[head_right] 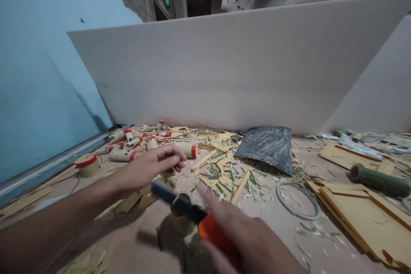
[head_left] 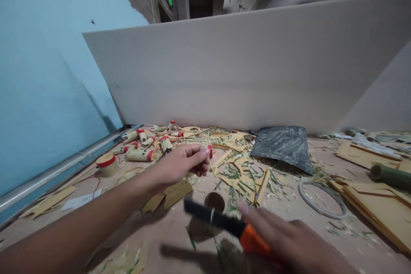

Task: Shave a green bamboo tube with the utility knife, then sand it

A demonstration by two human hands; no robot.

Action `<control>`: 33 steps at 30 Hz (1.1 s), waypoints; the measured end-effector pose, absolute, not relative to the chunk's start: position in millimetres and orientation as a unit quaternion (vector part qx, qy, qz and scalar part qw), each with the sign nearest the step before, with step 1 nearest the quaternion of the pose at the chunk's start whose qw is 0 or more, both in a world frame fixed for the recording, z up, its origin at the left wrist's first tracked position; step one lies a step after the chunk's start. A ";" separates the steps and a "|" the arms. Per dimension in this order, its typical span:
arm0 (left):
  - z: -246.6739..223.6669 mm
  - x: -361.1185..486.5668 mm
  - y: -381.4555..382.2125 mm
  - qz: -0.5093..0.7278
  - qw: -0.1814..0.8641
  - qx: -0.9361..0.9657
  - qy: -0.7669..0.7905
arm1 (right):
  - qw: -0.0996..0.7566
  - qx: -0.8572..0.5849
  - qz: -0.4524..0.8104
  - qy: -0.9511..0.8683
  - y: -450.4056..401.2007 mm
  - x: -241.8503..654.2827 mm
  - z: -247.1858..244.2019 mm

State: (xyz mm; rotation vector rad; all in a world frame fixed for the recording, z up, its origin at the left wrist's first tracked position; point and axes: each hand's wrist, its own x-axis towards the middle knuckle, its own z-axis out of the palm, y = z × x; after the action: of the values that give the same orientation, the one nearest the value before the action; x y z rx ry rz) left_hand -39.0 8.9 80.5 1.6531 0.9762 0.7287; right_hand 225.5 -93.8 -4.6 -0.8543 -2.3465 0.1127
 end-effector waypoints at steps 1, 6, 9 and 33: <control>77.0 -40.3 6.4 0.316 0.472 0.701 0.432 | 0.349 -0.374 0.106 -0.853 -92.5 225.3 -2.7; 63.6 -46.4 -20.5 0.224 0.447 0.732 0.462 | 0.414 -0.508 0.446 -0.610 -78.6 224.1 12.0; 53.3 -52.0 -28.3 0.160 0.553 0.719 0.388 | 0.393 -0.495 0.589 -0.504 -73.4 220.7 16.7; 41.5 -41.7 -54.3 0.176 0.393 0.836 0.341 | 0.346 -0.456 0.719 -0.393 -74.9 213.2 2.6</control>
State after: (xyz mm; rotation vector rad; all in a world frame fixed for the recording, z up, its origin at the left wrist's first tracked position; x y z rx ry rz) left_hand -41.7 -54.3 41.5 2.1212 0.8665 0.4460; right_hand 213.2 -74.9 2.6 -1.1827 -1.0210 1.8667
